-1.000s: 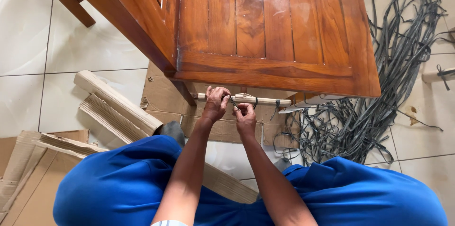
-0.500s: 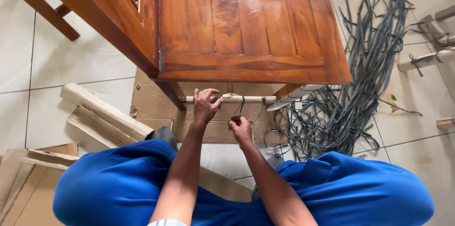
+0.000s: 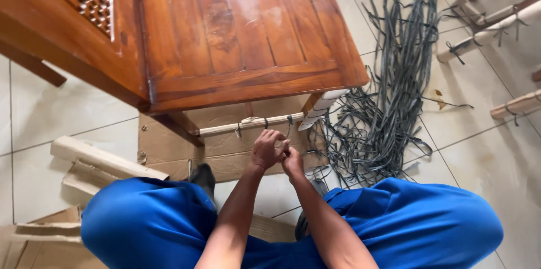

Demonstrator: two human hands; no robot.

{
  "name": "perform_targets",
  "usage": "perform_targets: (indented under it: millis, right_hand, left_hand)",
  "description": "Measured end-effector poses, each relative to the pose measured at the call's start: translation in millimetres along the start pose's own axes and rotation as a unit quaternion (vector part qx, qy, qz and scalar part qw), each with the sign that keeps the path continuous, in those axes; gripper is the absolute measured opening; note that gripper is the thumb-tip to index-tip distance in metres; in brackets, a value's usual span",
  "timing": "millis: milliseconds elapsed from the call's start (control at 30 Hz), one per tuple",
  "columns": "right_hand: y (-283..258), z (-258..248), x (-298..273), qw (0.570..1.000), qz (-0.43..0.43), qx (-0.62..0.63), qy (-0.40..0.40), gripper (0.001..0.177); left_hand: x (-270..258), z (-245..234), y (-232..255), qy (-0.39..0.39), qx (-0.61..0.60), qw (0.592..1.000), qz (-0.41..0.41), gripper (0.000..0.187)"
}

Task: Wrapping a wooden chair's legs and frame with protective cardboard and securing it with plastic ties.

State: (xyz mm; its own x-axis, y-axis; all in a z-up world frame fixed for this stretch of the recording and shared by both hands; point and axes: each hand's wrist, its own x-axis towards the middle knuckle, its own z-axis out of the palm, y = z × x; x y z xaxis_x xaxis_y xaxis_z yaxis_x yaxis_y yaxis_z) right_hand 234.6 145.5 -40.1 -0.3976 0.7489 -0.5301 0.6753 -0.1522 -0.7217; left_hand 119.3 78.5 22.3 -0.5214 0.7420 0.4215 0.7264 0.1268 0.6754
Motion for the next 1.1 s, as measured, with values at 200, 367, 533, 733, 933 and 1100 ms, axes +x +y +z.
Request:
perform_targets:
  millis: [200,367,533,733,933,1100]
  right_hand:
    - [-30.6,-47.8,-35.3,0.999,0.013,-0.024,0.045,0.029]
    - [6.8,-63.1,-6.3,0.995,0.002,-0.024,0.100,0.024]
    - [45.6,-80.4,28.4,0.990,0.067,-0.017,0.122,0.021]
    - [66.6,-90.2,42.0,0.982,0.077,0.015,0.174,0.023]
    - [67.9,-106.7,42.3,0.975,0.030,-0.024,0.220,0.029]
    - [43.8,-127.5,25.1,0.966,-0.052,-0.115,0.225,0.031]
  left_hand:
    - [-2.5,-4.1,27.6,-0.130,-0.024,0.990,-0.050,0.015]
    - [-7.3,19.0,24.6,-0.222,-0.018,0.969,-0.105,0.017]
    - [-3.6,30.5,29.7,-0.291,-0.018,0.947,-0.132,0.019]
    - [0.3,34.1,34.7,-0.376,-0.014,0.910,-0.174,0.027]
    - [-0.2,30.2,32.4,-0.388,-0.030,0.901,-0.194,0.022]
    - [-9.0,42.0,17.0,-0.418,-0.009,0.885,-0.206,0.024]
